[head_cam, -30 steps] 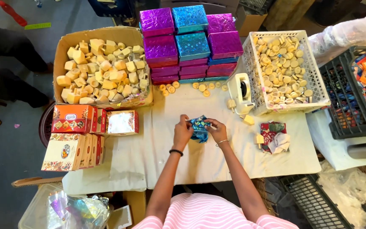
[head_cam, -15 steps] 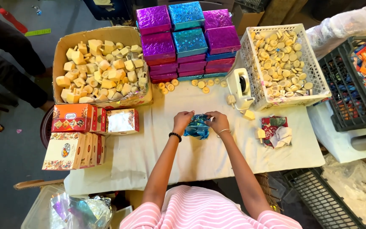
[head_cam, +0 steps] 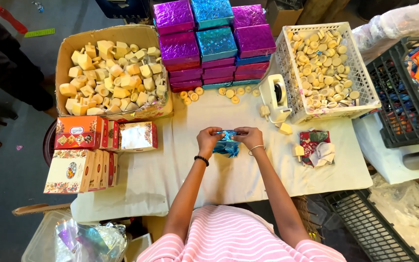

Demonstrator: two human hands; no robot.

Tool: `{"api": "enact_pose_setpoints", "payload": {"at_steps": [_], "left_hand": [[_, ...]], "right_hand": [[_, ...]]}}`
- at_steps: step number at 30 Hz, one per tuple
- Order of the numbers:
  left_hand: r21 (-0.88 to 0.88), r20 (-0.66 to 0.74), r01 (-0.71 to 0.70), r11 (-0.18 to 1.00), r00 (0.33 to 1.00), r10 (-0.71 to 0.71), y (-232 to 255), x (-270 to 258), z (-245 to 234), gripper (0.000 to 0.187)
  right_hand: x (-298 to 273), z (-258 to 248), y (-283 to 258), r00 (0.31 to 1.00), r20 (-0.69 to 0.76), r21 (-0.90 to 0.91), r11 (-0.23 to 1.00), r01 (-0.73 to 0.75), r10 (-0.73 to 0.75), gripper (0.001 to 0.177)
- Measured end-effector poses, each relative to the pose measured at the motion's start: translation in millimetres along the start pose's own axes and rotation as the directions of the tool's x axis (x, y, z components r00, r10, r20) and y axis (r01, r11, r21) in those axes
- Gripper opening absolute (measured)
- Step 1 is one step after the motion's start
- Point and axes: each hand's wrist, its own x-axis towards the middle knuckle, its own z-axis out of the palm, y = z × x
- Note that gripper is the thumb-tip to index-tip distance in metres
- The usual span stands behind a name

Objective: Wrapping gift boxes in decorative foil and packaging them.

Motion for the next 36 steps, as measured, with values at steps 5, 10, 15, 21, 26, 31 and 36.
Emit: {"api": "enact_pose_setpoints", "payload": {"at_steps": [5, 10, 15, 21, 26, 31, 36], "left_hand": [[0.086, 0.031, -0.104, 0.991, 0.994, 0.102, 5, -6, -7, 0.033], [0.445, 0.0, -0.317, 0.837, 0.935, 0.354, 66, -42, -16, 0.04], [0.511, 0.253, -0.636, 0.579, 0.755, 0.605, 44, -12, -17, 0.036], [0.591, 0.322, -0.63, 0.504, 0.757, 0.569, 31, -2, -13, 0.012], [0.673, 0.29, -0.651, 0.352, 0.67, 0.684, 10, -3, -5, 0.012], [0.651, 0.268, -0.67, 0.356, 0.642, 0.718, 39, -14, -8, 0.019], [0.598, 0.288, -0.664, 0.448, 0.7, 0.653, 34, -6, -9, 0.018]], "right_hand": [[9, 10, 13, 0.997, -0.071, -0.028, 0.999, 0.016, -0.018, 0.03], [10, 17, 18, 0.986, -0.154, -0.099, 0.994, 0.048, -0.063, 0.025], [4, 12, 7, 0.992, -0.105, -0.023, 0.997, 0.068, -0.07, 0.027], [-5, 16, -19, 0.965, -0.182, -0.323, 0.938, 0.124, -0.19, 0.02], [-11, 32, -4, 0.873, -0.285, -0.443, 0.862, 0.246, -0.396, 0.016], [-10, 30, -9, 0.879, -0.277, -0.479, 0.849, 0.224, -0.388, 0.017], [-8, 28, -3, 0.897, -0.191, -0.491, 0.83, 0.264, -0.398, 0.013]]}}
